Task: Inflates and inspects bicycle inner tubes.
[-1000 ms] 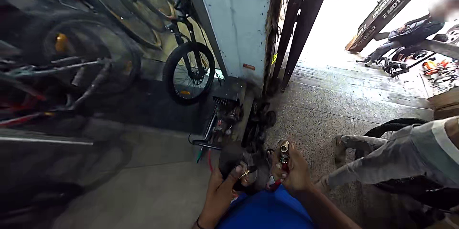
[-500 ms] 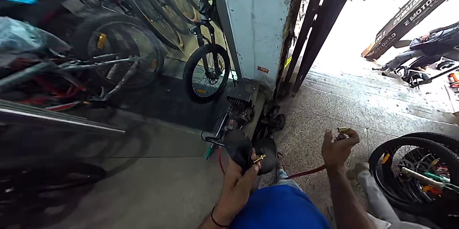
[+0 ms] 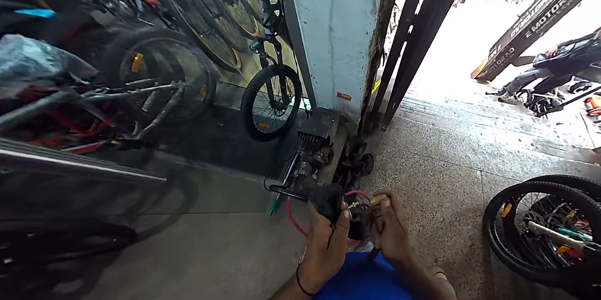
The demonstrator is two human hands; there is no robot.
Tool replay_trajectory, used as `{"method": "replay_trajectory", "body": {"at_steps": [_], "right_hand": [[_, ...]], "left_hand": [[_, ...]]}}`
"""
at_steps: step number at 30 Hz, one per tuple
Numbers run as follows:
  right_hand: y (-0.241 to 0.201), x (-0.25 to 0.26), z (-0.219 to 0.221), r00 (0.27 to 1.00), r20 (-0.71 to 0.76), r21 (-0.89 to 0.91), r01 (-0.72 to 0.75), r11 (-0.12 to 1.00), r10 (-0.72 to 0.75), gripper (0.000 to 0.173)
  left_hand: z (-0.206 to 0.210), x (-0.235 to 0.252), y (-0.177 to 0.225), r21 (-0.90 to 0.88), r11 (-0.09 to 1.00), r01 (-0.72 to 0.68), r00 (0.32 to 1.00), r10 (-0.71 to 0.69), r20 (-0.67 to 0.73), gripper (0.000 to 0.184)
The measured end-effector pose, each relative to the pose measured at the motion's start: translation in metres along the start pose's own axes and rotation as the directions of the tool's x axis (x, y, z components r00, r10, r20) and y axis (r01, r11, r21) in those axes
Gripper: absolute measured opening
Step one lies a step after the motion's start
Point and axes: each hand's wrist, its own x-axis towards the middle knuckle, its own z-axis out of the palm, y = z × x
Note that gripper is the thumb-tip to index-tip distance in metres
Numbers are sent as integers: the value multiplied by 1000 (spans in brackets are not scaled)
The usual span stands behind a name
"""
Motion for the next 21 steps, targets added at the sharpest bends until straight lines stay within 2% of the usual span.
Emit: {"method": "replay_trajectory", "body": {"at_steps": [2, 4, 10, 15, 21], "right_hand": [[-4, 0, 14, 999, 44, 100, -6, 995, 1, 47], [-13, 6, 18, 999, 54, 121, -8, 993, 2, 45], [-16, 12, 37, 998, 21, -84, 61, 995, -60, 44], [-10, 3, 34, 998, 39, 62, 38, 997, -40, 49], [-10, 0, 36, 994, 76, 25, 71, 997, -73, 46]], "left_hand": [[1, 0, 2, 14, 1000, -14, 1000, 14, 16, 47], [0, -2, 3, 29, 1000, 1, 1000, -2, 26, 47], [0, 1, 5, 3, 1000, -6, 1000, 6, -6, 50], [-4, -3, 6, -7, 1000, -8, 999, 8, -42, 53], [-1, 0, 4, -7, 1000, 4, 1000, -4, -1, 49]]}}
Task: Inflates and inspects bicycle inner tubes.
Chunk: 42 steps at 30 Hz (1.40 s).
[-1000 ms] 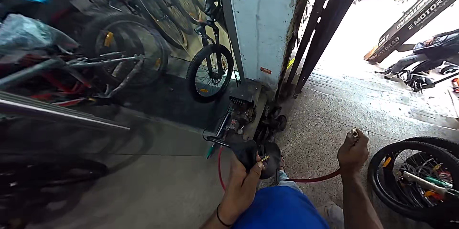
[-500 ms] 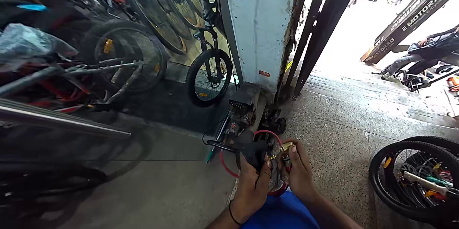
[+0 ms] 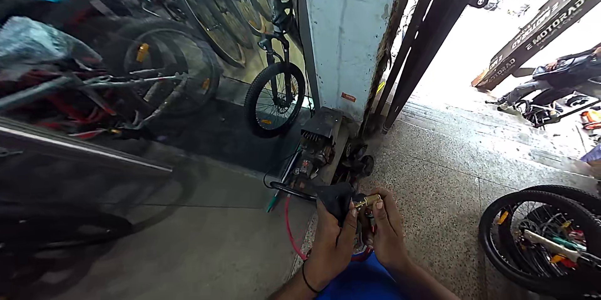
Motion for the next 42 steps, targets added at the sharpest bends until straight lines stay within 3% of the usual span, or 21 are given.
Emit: {"method": "replay_trajectory", "body": {"at_steps": [9, 14, 18, 26, 38, 42], "right_hand": [[2, -10, 3, 995, 81, -244, 72, 967, -54, 46], [3, -3, 4, 991, 122, -233, 84, 969, -56, 44], [5, -7, 7, 985, 161, -262, 101, 960, -60, 44], [21, -26, 17, 972, 225, -288, 130, 949, -64, 38], [41, -25, 25, 948, 317, -196, 90, 976, -24, 36], [42, -19, 25, 971, 237, -173, 26, 985, 16, 39]], "left_hand": [[-3, -6, 8, 69, 998, 9, 1000, -10, 15, 48], [-5, -7, 5, 13, 1000, 28, 1000, -27, -8, 43], [-14, -14, 3, 17, 999, 44, 999, -44, -6, 49], [-31, -42, 5, 100, 989, 110, 994, -109, -19, 37], [-47, -48, 9, 161, 952, 262, 964, -252, -80, 53], [-43, -45, 7, 83, 949, 304, 951, -297, -85, 60]]}}
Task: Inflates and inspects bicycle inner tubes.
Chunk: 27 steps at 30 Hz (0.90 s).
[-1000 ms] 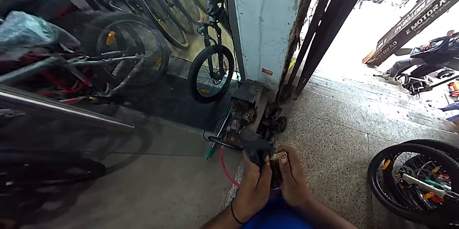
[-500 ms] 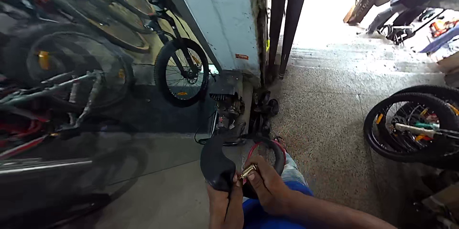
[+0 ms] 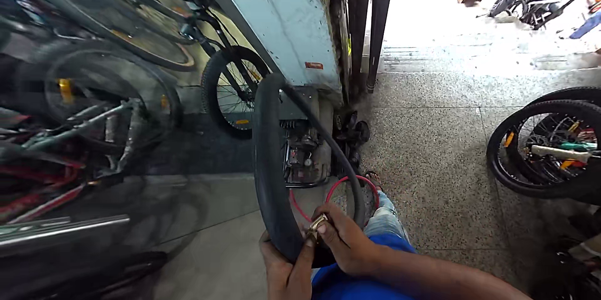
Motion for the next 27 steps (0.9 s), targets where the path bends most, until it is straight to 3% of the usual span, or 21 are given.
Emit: {"method": "replay_trajectory", "body": {"at_steps": [3, 5, 7, 11, 14, 16, 19, 23, 25, 27], "right_hand": [[7, 1, -5, 953, -266, 157, -107, 982, 146, 38], [16, -5, -23, 847, -466, 250, -154, 956, 258, 36], [26, -26, -45, 722, -607, 317, -164, 934, 332, 33], [41, -76, -68, 549, -708, 434, -158, 887, 444, 32], [54, -92, -75, 463, -702, 532, -163, 831, 541, 32], [63, -89, -87, 437, -682, 570, -184, 801, 586, 33], [78, -81, -122, 456, -658, 580, -200, 789, 599, 34], [105, -91, -175, 488, -632, 583, -212, 784, 602, 30], [114, -105, -196, 477, -619, 591, -241, 770, 624, 30], [119, -121, -216, 456, -605, 588, -297, 753, 653, 28]], "left_hand": [[2, 7, -1, 23, 1000, -5, 1000, 5, -23, 68], [-6, 18, -4, 49, 999, -4, 996, 9, -89, 64], [-21, 28, -10, 83, 996, -13, 999, 16, -36, 64], [-9, 50, -26, 237, 960, -145, 989, 135, 59, 63], [31, 85, -43, 145, 959, -244, 961, 219, 167, 57], [66, 107, -54, 91, 972, -215, 944, 183, 273, 54], [127, 134, -77, 169, 968, -184, 912, 103, 397, 57], [207, 174, -135, 296, 940, -168, 901, 24, 433, 57], [245, 199, -173, 232, 963, -136, 892, 17, 452, 53], [281, 224, -207, 108, 994, -9, 897, -39, 440, 51]]}}
